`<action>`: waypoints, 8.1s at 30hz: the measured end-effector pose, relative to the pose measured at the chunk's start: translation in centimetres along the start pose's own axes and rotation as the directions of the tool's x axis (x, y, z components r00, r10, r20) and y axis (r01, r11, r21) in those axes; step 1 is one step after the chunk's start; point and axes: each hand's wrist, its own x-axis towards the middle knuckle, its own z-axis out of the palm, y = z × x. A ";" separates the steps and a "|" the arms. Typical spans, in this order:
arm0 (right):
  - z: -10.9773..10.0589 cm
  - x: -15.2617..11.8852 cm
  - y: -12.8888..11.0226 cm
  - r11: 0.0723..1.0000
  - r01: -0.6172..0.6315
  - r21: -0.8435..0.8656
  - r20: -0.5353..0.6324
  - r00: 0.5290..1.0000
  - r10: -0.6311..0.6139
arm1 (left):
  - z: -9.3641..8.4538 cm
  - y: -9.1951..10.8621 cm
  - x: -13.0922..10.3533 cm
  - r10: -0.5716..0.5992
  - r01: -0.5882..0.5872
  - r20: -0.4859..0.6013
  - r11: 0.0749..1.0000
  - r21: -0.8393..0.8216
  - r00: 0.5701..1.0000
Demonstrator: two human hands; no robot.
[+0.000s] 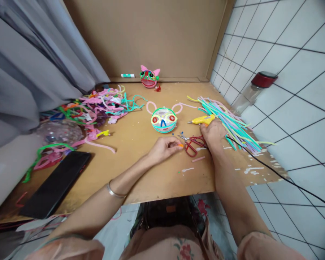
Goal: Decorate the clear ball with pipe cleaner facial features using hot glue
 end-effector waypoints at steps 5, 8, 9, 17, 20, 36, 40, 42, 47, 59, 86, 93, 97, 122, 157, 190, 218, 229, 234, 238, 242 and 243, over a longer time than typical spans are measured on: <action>-1.6 0.6 -0.6 0.991 -0.105 0.082 0.012 0.994 0.104 | -0.8 0.5 0.7 -0.148 0.085 -0.144 0.925 -0.371 0.978; -2.5 1.1 -1.0 0.952 -0.166 0.257 0.052 0.986 0.158 | -1.1 0.9 0.8 -0.179 0.059 -0.196 0.864 -0.499 0.964; -2.6 1.2 -1.1 0.931 -0.167 0.326 0.058 0.986 0.157 | -1.1 1.0 0.8 -0.195 0.061 -0.196 0.841 -0.538 0.961; -3.2 0.3 -2.3 0.790 0.052 0.610 -0.044 0.999 -0.031 | -1.7 0.6 1.1 -0.284 0.101 -0.137 0.685 -0.722 0.949; -3.8 -0.3 -2.8 0.770 0.134 0.624 -0.077 0.991 -0.110 | -1.8 0.5 1.1 -0.311 0.117 -0.105 0.617 -0.778 0.944; -4.1 -1.6 -3.2 0.743 0.464 0.482 -0.153 0.880 -0.450 | -1.3 0.8 0.8 -0.326 0.151 -0.027 0.506 -0.849 0.945; -4.2 -1.4 -3.2 0.735 0.402 0.547 -0.142 0.909 -0.392 | -1.3 1.0 0.8 -0.323 0.139 -0.036 0.504 -0.853 0.946; -4.1 -1.3 -3.2 0.716 0.374 0.589 -0.134 0.919 -0.370 | -1.2 1.1 0.9 -0.327 0.144 -0.033 0.501 -0.854 0.944; -4.1 -1.4 -3.2 0.693 0.332 0.640 -0.112 0.933 -0.343 | -1.1 1.4 0.8 -0.326 0.164 -0.013 0.512 -0.843 0.945; -4.1 -1.5 -3.2 0.700 0.393 0.596 -0.131 0.908 -0.398 | -0.7 2.1 0.5 -0.295 0.128 -0.088 0.639 -0.758 0.951; -4.1 -1.4 -3.3 0.679 0.361 0.639 -0.143 0.923 -0.357 | -0.9 2.8 0.5 -0.388 0.152 -0.017 0.402 -0.903 0.922; -4.2 -1.4 -3.3 0.677 0.346 0.649 -0.134 0.928 -0.347 | -0.6 2.2 0.6 -0.381 0.090 -0.145 0.535 -0.840 0.913; -4.3 -1.5 -3.4 0.682 0.339 0.648 -0.124 0.930 -0.345 | -0.7 2.0 0.6 -0.376 0.088 -0.182 0.598 -0.796 0.909; -4.3 -1.5 -3.4 0.682 0.344 0.645 -0.108 0.925 -0.364 | -1.3 2.3 0.8 -0.364 0.018 -0.228 0.563 -0.827 0.903; -4.5 -1.6 -3.5 0.658 0.351 0.666 -0.115 0.920 -0.374 | -1.4 2.7 0.5 -0.190 0.023 -0.068 0.442 -0.897 0.979; -4.3 -1.7 -3.5 0.642 0.364 0.675 -0.137 0.917 -0.376 | -0.2 2.2 0.3 -0.283 0.022 -0.158 0.542 -0.840 0.946; -4.0 -2.0 -3.8 0.628 0.662 0.408 -0.195 0.736 -0.648 | -2.0 0.5 -1.4 -0.252 -0.024 -0.331 0.763 -0.646 0.909; -3.9 -2.0 -3.8 0.616 0.695 0.370 -0.249 0.713 -0.656 | -2.2 0.8 -1.4 -0.259 -0.021 -0.320 0.747 -0.665 0.911; -3.8 -2.0 -3.7 0.628 0.684 0.370 -0.248 0.725 -0.643 | -2.2 0.9 -1.4 -0.267 -0.028 -0.335 0.744 -0.668 0.904; -3.9 -2.0 -3.8 0.634 0.680 0.369 -0.252 0.730 -0.636 | -2.3 1.0 -1.4 -0.269 -0.034 -0.344 0.741 -0.670 0.900; -4.0 -2.1 -3.8 0.638 0.668 0.382 -0.244 0.739 -0.628 | -2.3 1.0 -1.3 -0.269 -0.042 -0.347 0.733 -0.679 0.899; -3.9 -2.1 -3.8 0.639 0.663 0.389 -0.238 0.743 -0.626 | -2.3 1.0 -1.3 -0.273 -0.039 -0.344 0.730 -0.682 0.898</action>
